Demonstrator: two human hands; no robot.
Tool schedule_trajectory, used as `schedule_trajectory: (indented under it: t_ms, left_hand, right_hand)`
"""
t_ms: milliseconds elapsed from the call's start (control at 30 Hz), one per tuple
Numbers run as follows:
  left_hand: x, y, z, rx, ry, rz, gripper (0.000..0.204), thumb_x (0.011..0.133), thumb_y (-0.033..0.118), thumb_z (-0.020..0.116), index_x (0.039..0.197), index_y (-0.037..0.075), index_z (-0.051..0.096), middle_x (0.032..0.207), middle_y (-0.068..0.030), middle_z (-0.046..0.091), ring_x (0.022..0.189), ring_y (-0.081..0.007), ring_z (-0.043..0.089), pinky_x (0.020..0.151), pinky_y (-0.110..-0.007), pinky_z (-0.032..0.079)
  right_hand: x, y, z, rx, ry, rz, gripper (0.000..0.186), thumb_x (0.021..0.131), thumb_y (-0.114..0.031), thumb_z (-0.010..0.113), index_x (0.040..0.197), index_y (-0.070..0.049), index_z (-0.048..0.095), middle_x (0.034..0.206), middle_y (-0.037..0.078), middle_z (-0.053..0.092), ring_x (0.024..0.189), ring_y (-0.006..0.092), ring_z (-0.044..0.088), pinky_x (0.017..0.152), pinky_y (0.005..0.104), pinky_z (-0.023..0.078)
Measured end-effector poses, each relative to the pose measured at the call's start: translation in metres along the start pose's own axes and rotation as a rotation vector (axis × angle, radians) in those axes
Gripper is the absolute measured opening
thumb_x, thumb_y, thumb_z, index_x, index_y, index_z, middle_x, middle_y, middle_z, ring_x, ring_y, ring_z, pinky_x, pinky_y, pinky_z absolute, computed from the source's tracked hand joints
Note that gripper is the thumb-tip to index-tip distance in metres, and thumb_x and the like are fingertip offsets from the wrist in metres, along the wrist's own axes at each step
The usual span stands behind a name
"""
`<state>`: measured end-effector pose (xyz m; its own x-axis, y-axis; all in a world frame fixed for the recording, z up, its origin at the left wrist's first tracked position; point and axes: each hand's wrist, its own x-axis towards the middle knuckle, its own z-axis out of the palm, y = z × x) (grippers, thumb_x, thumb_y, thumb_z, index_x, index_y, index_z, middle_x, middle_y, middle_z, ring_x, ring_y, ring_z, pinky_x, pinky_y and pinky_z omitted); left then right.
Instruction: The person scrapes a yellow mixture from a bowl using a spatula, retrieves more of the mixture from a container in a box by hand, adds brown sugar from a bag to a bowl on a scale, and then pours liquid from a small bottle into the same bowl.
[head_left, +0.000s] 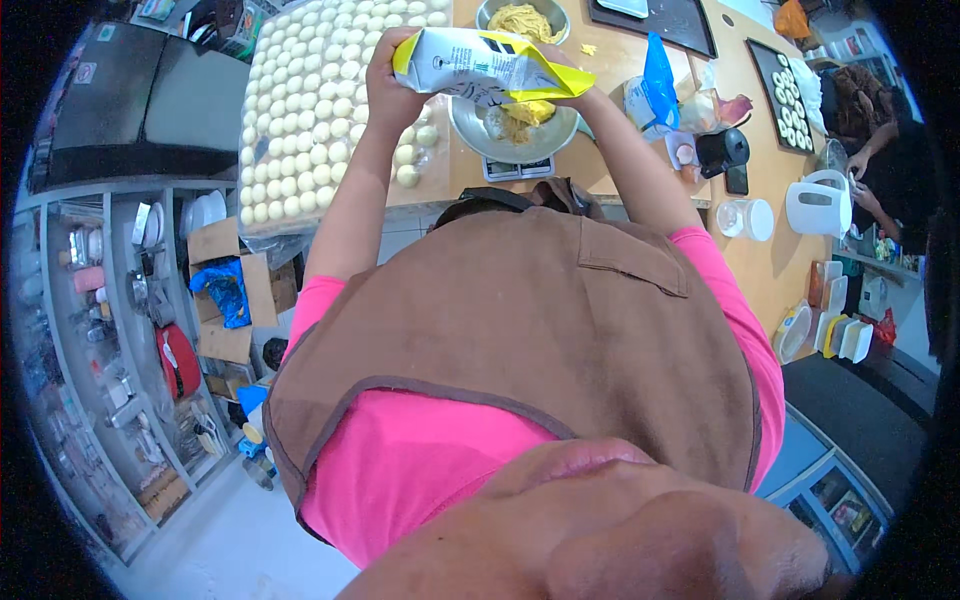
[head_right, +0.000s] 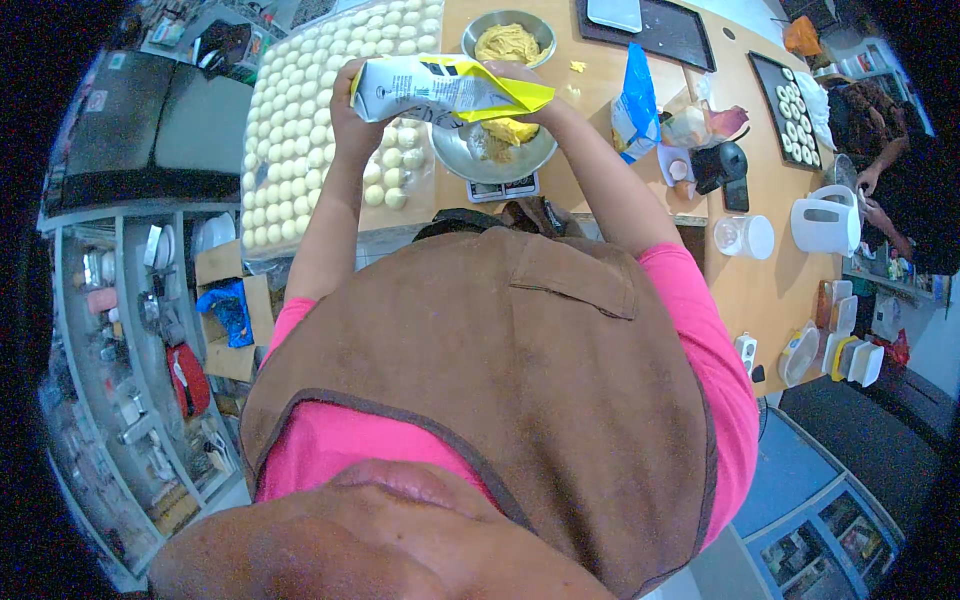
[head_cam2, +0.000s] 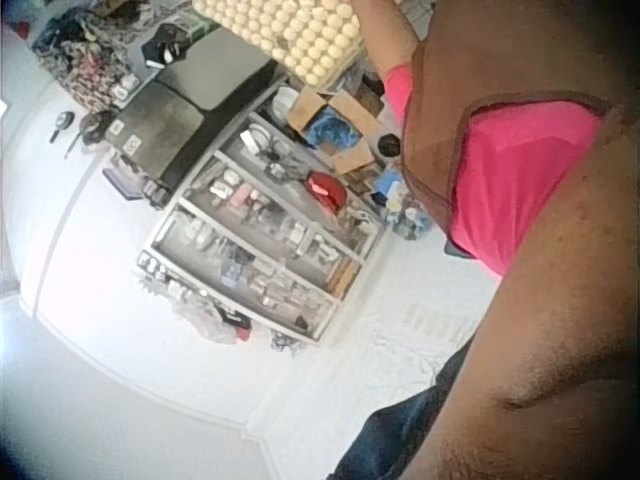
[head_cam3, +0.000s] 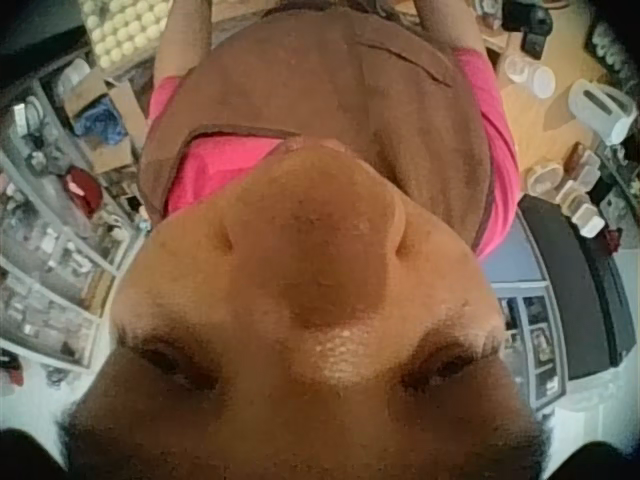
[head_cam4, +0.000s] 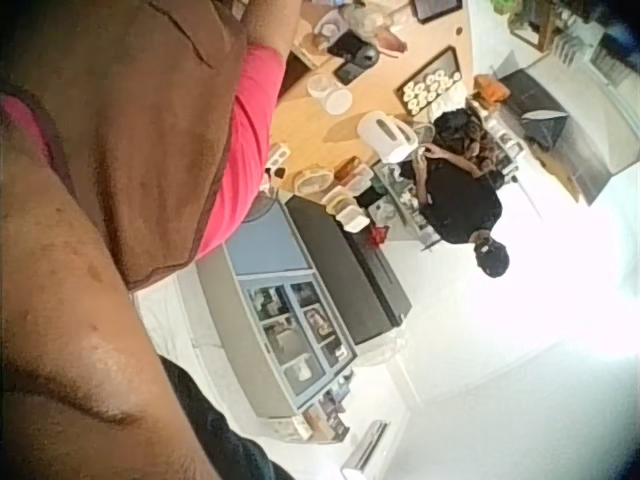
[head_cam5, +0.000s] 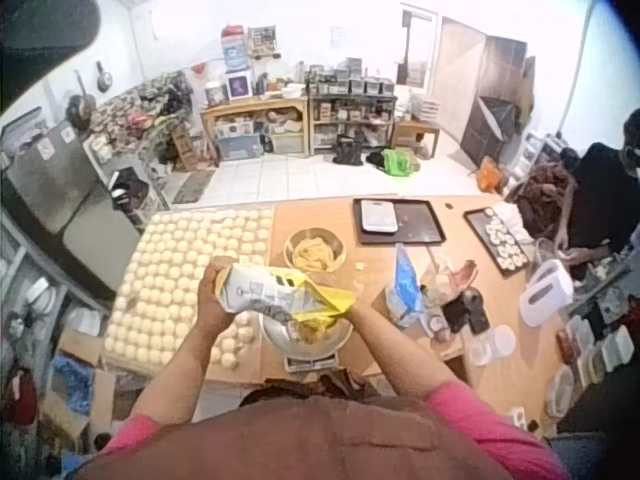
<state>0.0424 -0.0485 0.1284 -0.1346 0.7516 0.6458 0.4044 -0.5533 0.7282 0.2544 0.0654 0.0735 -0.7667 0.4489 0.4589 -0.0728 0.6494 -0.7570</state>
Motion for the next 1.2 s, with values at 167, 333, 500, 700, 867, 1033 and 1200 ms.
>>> schedule_trajectory:
  t_ms: [167, 333, 500, 700, 867, 1033, 1200]
  left_hand:
    - [0.000, -0.005, -0.002, 0.050, -0.008, 0.071, 0.060, 0.052, -0.001, 0.081, 0.102, 0.008, 0.050, 0.108, -0.0075, 0.056, 0.097, -0.0173, 0.055, 0.083, -0.029, 0.046]
    - [-0.003, -0.001, -0.001, -0.026, 0.003, -0.016, 0.059, 0.052, 0.000, 0.081, 0.102, 0.008, 0.050, 0.106, -0.0073, 0.057, 0.095, -0.0168, 0.056, 0.082, -0.029, 0.046]
    - [-0.003, -0.003, -0.002, 0.064, 0.046, 0.071, 0.055, 0.055, 0.001, 0.080, 0.100, 0.006, 0.050, 0.099, -0.0062, 0.059, 0.091, -0.0151, 0.056, 0.079, -0.028, 0.047]
    - [-0.012, -0.013, -0.011, -0.039, 0.194, -0.050, 0.051, 0.057, -0.003, 0.078, 0.098, 0.004, 0.049, 0.092, -0.0040, 0.058, 0.085, -0.0130, 0.057, 0.072, -0.026, 0.049]
    - [-0.013, -0.003, -0.006, -0.314, 0.312, -0.276, 0.047, 0.060, -0.008, 0.074, 0.096, 0.005, 0.046, 0.090, -0.0041, 0.058, 0.082, -0.0127, 0.058, 0.066, -0.026, 0.051]
    - [-0.015, -0.020, -0.008, -0.417, 0.374, -0.211, 0.043, 0.062, -0.010, 0.071, 0.094, 0.004, 0.046, 0.090, -0.0045, 0.058, 0.080, -0.0134, 0.058, 0.067, -0.026, 0.051]
    - [-0.021, -0.021, -0.005, -0.538, 0.407, -0.241, 0.043, 0.063, -0.010, 0.070, 0.095, 0.004, 0.045, 0.090, -0.0042, 0.058, 0.081, -0.0139, 0.058, 0.069, -0.026, 0.050]
  right_hand:
    - [0.002, 0.009, 0.004, 0.228, 0.107, 0.055, 0.036, 0.089, -0.037, 0.047, 0.102, -0.004, 0.056, 0.091, 0.007, 0.061, 0.078, 0.0155, 0.059, 0.072, 0.0295, 0.049]
    - [0.006, 0.004, -0.001, -0.196, 0.076, -0.037, 0.046, 0.088, -0.046, 0.042, 0.096, -0.004, 0.059, 0.082, 0.007, 0.062, 0.070, 0.0153, 0.057, 0.062, 0.0295, 0.045]
    - [0.003, -0.005, -0.002, -0.231, 0.172, -0.050, 0.029, 0.082, -0.030, 0.056, 0.095, -0.005, 0.059, 0.087, 0.009, 0.062, 0.079, 0.0217, 0.060, 0.071, 0.0313, 0.046]
    - [-0.013, -0.021, -0.017, -0.315, 0.205, 0.071, 0.023, 0.072, -0.009, 0.065, 0.095, -0.007, 0.060, 0.093, 0.010, 0.062, 0.090, 0.0279, 0.058, 0.079, 0.0346, 0.046]
    - [-0.015, -0.025, -0.010, -0.414, 0.318, 0.105, 0.016, 0.072, -0.004, 0.063, 0.087, -0.007, 0.060, 0.089, 0.010, 0.062, 0.087, 0.0298, 0.058, 0.078, 0.0367, 0.045]
    - [-0.019, -0.027, -0.012, -0.595, 0.349, 0.015, 0.012, 0.073, -0.008, 0.063, 0.084, -0.007, 0.060, 0.084, 0.009, 0.062, 0.082, 0.0301, 0.058, 0.072, 0.0375, 0.044]
    - [-0.025, -0.022, -0.008, -0.631, 0.463, -0.034, 0.010, 0.073, -0.008, 0.060, 0.083, -0.007, 0.059, 0.079, 0.010, 0.060, 0.078, 0.0306, 0.057, 0.068, 0.0380, 0.044]
